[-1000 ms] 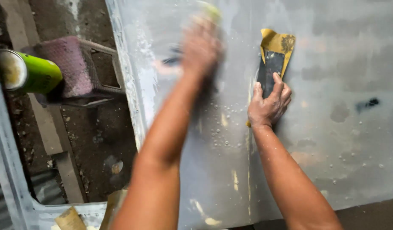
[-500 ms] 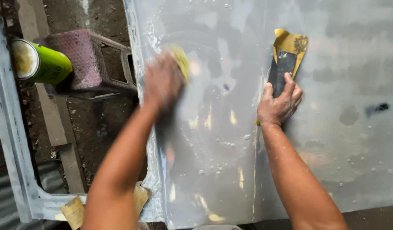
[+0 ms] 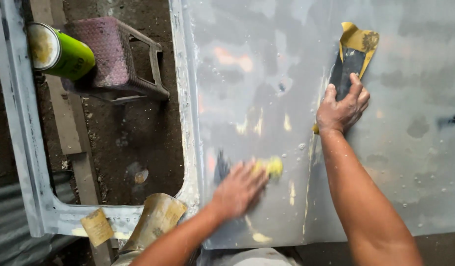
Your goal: The person sands a large, flat, metallic car part using a sanding block and a yellow cloth. They repeatedly wipe the surface with the cloth and sand different sections of the panel, which is resting on a support structure.
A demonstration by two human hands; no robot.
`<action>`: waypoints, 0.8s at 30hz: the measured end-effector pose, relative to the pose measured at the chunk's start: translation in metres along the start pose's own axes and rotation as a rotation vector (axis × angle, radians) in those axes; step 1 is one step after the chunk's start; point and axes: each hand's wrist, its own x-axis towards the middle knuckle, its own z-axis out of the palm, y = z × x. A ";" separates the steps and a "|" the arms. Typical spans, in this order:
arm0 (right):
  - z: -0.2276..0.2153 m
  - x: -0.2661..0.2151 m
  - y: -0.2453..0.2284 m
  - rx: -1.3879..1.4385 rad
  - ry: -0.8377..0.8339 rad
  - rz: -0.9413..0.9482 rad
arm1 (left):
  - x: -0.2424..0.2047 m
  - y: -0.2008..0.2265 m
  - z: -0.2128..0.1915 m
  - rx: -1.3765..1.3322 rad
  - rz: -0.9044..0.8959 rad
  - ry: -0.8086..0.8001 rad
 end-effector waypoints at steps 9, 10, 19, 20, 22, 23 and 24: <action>0.000 -0.003 0.011 -0.060 -0.048 -0.135 | 0.079 -0.155 -0.089 0.243 -0.465 0.197; -0.008 -0.012 0.002 -0.063 -0.045 -0.135 | 0.090 -0.156 -0.093 0.242 -0.461 0.199; -0.084 -0.112 -0.009 0.000 -0.312 -0.394 | 0.026 -0.034 -0.003 0.222 -0.256 0.288; -0.095 -0.120 -0.004 0.003 -0.352 -0.443 | 0.003 -0.008 0.014 0.211 -0.170 0.249; -0.119 -0.133 0.015 0.008 -0.394 -0.497 | -0.043 0.029 0.041 0.202 -0.089 0.213; -0.131 -0.139 0.027 -0.001 -0.441 -0.560 | -0.065 0.041 0.050 0.204 -0.085 0.189; -0.142 -0.145 0.038 -0.007 -0.487 -0.625 | -0.089 0.052 0.059 0.208 -0.084 0.166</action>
